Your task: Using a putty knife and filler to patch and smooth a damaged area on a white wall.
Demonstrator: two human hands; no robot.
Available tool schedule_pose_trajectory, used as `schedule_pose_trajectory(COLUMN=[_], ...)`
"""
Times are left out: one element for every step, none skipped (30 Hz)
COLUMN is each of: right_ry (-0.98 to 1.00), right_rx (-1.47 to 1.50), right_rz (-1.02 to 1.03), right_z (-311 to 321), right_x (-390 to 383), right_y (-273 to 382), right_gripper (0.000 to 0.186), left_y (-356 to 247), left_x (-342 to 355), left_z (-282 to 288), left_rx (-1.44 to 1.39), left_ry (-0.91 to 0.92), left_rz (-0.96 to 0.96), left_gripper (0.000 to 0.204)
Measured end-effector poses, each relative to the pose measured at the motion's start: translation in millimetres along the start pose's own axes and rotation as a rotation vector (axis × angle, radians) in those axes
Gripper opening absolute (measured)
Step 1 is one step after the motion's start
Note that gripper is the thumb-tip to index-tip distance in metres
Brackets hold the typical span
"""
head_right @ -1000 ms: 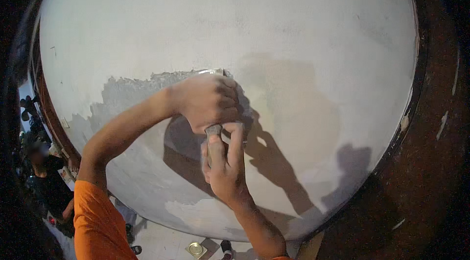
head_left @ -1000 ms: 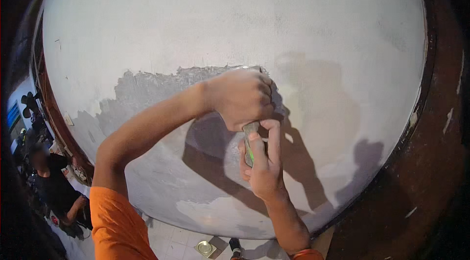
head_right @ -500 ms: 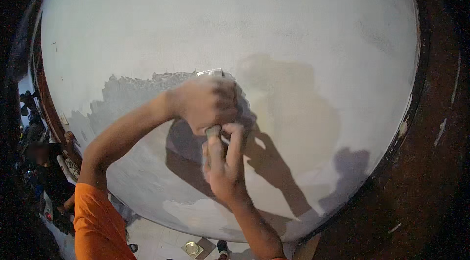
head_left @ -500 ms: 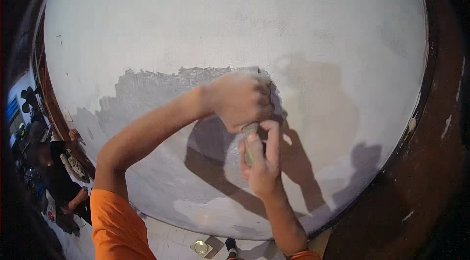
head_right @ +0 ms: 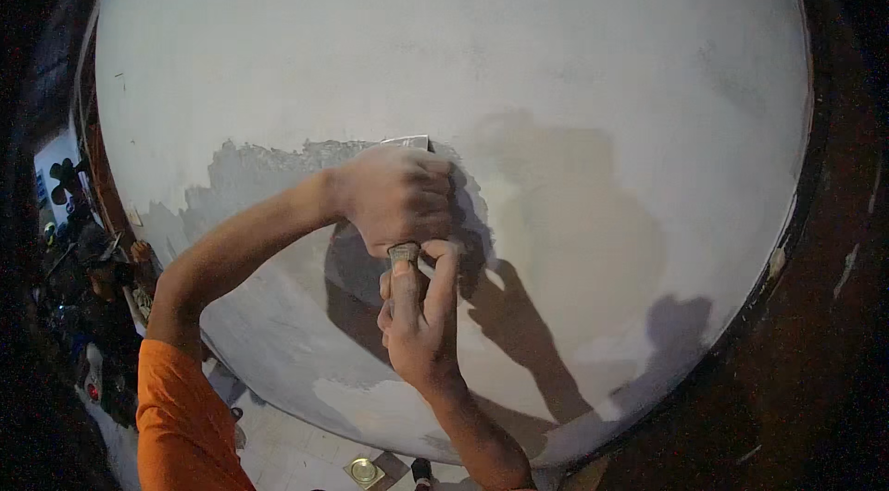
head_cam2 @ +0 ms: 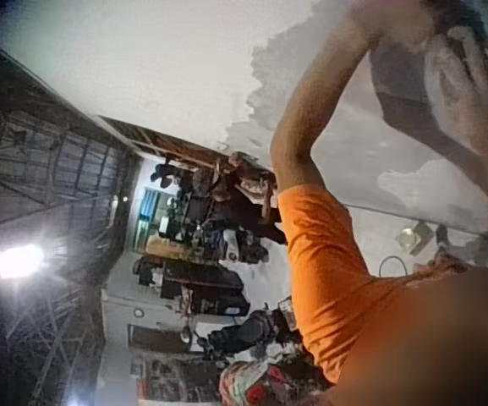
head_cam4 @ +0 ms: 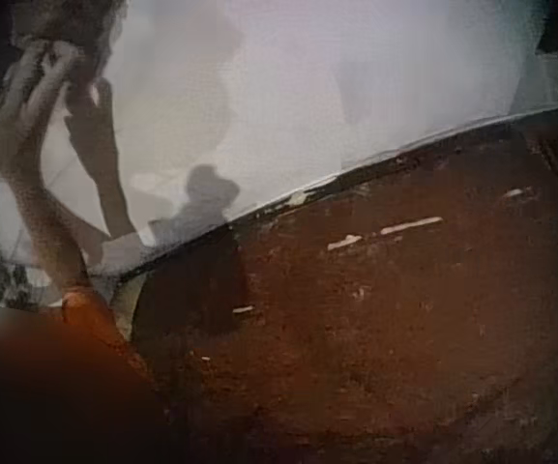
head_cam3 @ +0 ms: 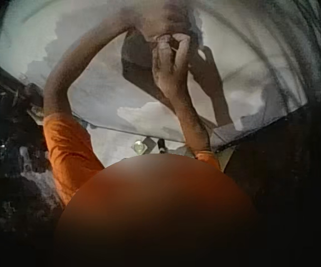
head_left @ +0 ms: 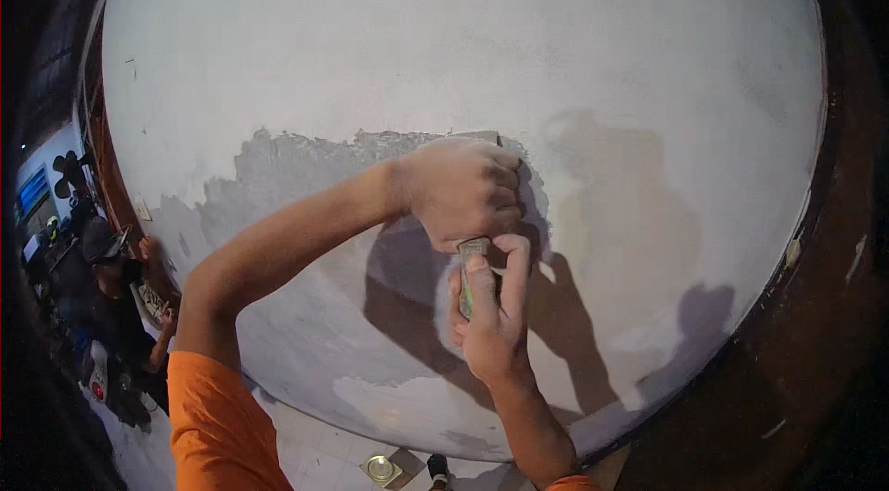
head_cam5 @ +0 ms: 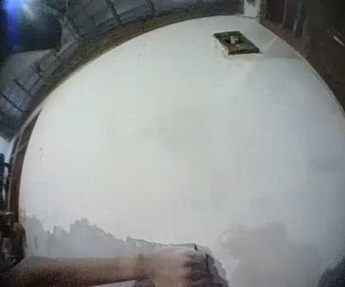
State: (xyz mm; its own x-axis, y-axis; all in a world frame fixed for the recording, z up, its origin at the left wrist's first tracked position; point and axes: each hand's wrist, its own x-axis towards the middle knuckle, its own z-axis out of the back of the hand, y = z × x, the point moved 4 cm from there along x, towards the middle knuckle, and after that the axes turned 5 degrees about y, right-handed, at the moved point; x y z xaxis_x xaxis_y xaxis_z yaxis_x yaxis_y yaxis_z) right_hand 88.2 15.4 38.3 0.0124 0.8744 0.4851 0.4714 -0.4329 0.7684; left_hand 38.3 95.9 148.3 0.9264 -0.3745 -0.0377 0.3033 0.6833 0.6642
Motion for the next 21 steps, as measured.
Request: schedule_pose_trajectory(right_ry=[0.001, 0.009, 0.020, 0.029, -0.013, -0.009, 0.011, 0.031, 0.055, 0.054, 0.044, 0.033, 0.023, 0.027, 0.046, 0.061, 0.044, 0.043, 0.045, 0.048, 0.044], right_rx=[-0.005, -0.002, -0.016, -0.032, 0.051, 0.050, 0.020, -0.011, -0.052, -0.053, -0.023, 0.008, 0.004, 0.003, -0.002, -0.006, 0.044, 0.046, 0.065, 0.085, 0.125], right_rz=[-0.024, -0.032, -0.009, 0.024, 0.005, 0.009, 0.015, 0.020, 0.030, 0.021, -0.002, -0.025, -0.013, -0.006, -0.001, -0.002, -0.025, -0.022, -0.043, -0.065, -0.034], right_z=[-0.7, 1.1, 3.7, 6.0, 3.9, 4.8, 3.1, -0.1, -3.0, -4.6, -5.7, -6.5, -2.9, 0.2, 3.2, -1.5, -7.1, -11.3, -18.3, -23.0, -23.9], right_x=[0.2, -0.2, -0.4, 1.0, -2.7, -0.1, 0.5, 0.9, 4.2, 3.7, 2.7, 0.6, -2.1, -2.9, -6.0, -8.0, -2.3, 2.3, 1.7, 0.6, 0.6], right_y=[4.3, 2.2, -0.9, -2.1, -7.9, -8.1, -10.0, -9.3, -4.3, 0.0, 2.4, 2.8, 1.4, -6.4, -16.2, -19.0, -21.3, -17.4, -7.3, -2.6, -4.1], right_gripper=[0.019, 0.019, 0.019, 0.018, 0.018, 0.018, 0.018, 0.019, 0.020, 0.020, 0.020, 0.020, 0.020, 0.020, 0.021, 0.021, 0.022, 0.022, 0.022, 0.023, 0.021], left_y=[-1.0, -1.6, 0.3, -0.9, -5.1, -5.9, -7.0, -4.6, 0.4, 1.7, 1.3, -0.2, -0.7, -3.5, -10.2, -14.6, -8.9, -1.8, 1.5, 3.4, 4.0], left_x=[3.1, 5.5, 4.6, 3.4, 2.9, 1.7, -0.7, -2.4, -4.9, -5.1, -5.0, -4.2, 0.1, -1.5, -4.2, -6.9, -9.1, -13.7, -15.9, -17.5, -17.2], left_z=[8.1, 12.9, 4.6, 0.3, -4.4, -7.2, -7.5, -4.2, 1.8, 6.5, 6.6, 6.1, 5.7, 3.8, -2.7, -7.3, -2.9, 0.0, 7.9, 12.4, 9.4], left_rx=[-0.004, -0.007, 0.000, 0.006, -0.008, -0.021, 0.007, 0.004, 0.007, 0.008, 0.002, 0.004, 0.012, 0.019, -0.010, -0.045, -0.068, -0.067, -0.085, -0.102, -0.115], left_ry=[-0.032, -0.063, -0.054, -0.052, -0.061, -0.071, 0.006, 0.008, -0.019, -0.050, -0.053, -0.045, -0.042, -0.041, 0.010, 0.060, -0.022, -0.020, -0.051, -0.081, -0.089], left_rz=[-0.003, -0.007, 0.001, 0.003, 0.017, 0.030, 0.050, 0.051, 0.045, 0.041, 0.046, 0.036, 0.020, 0.018, 0.038, 0.058, 0.006, 0.002, 0.011, 0.021, 0.007], left_gripper=[0.025, 0.025, 0.026, 0.026, 0.025, 0.025, 0.025, 0.025, 0.025, 0.024, 0.024, 0.025, 0.025, 0.025, 0.024, 0.024, 0.024, 0.024, 0.024, 0.025, 0.025])
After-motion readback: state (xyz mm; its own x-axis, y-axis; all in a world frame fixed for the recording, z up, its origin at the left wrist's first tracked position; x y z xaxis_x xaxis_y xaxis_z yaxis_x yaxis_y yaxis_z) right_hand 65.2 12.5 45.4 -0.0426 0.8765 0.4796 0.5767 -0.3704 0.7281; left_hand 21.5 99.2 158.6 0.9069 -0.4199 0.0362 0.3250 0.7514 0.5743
